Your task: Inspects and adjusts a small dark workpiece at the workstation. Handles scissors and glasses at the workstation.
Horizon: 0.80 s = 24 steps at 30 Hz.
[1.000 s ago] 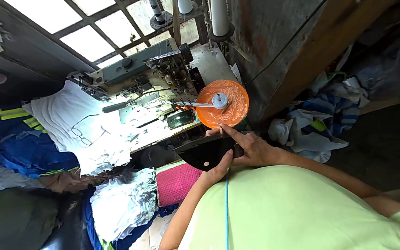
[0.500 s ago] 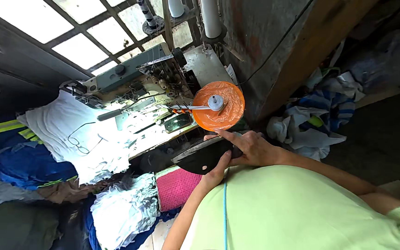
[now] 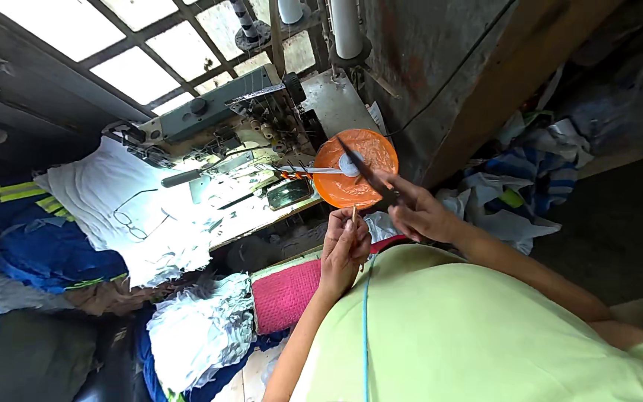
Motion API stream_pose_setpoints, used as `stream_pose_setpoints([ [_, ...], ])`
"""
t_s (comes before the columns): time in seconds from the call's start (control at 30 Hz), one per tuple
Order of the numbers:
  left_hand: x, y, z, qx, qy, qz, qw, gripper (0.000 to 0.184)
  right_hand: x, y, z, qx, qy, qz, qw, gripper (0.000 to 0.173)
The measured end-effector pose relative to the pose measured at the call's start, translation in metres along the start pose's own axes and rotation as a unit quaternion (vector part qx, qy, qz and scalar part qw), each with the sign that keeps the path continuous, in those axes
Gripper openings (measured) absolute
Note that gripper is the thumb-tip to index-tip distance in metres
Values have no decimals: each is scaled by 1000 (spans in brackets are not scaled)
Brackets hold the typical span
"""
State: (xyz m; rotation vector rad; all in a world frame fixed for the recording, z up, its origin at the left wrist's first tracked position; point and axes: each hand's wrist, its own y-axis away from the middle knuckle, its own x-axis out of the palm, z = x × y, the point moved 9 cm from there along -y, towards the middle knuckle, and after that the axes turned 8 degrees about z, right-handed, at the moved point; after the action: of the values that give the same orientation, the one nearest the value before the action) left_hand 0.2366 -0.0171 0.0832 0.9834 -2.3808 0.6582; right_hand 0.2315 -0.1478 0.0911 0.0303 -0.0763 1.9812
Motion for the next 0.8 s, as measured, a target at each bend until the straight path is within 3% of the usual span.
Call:
stream_pose_setpoints([
  [0.07,-3,2,-3,18,-17,-23,999,13,15,3,8,-17,65,48,997,86],
  [0.13,-12,16,-6,23,-65,-97,993,4,26,5,16,-57,179,75,979,95],
  [0.17,-17,26,-8,9,-115,-135,984,15,31,4,19,-79,237,74,966,97],
  [0.3,-15,38,-22,-64,-387,-184,901,10,38,2,24,-110,378,38,918,99],
  [0.43,-4,35,-30,31,-359,-134,923,6,39,2,26,-115,379,28,918,95],
  [0.53,8,27,-27,38,-276,-13,960,14,37,2,29,-123,326,27,937,96],
  [0.7,25,24,-29,58,-210,136,967,26,38,3,33,-127,317,41,939,99],
  [0.8,28,21,-28,61,-173,110,977,25,38,3,32,-117,339,43,933,99],
])
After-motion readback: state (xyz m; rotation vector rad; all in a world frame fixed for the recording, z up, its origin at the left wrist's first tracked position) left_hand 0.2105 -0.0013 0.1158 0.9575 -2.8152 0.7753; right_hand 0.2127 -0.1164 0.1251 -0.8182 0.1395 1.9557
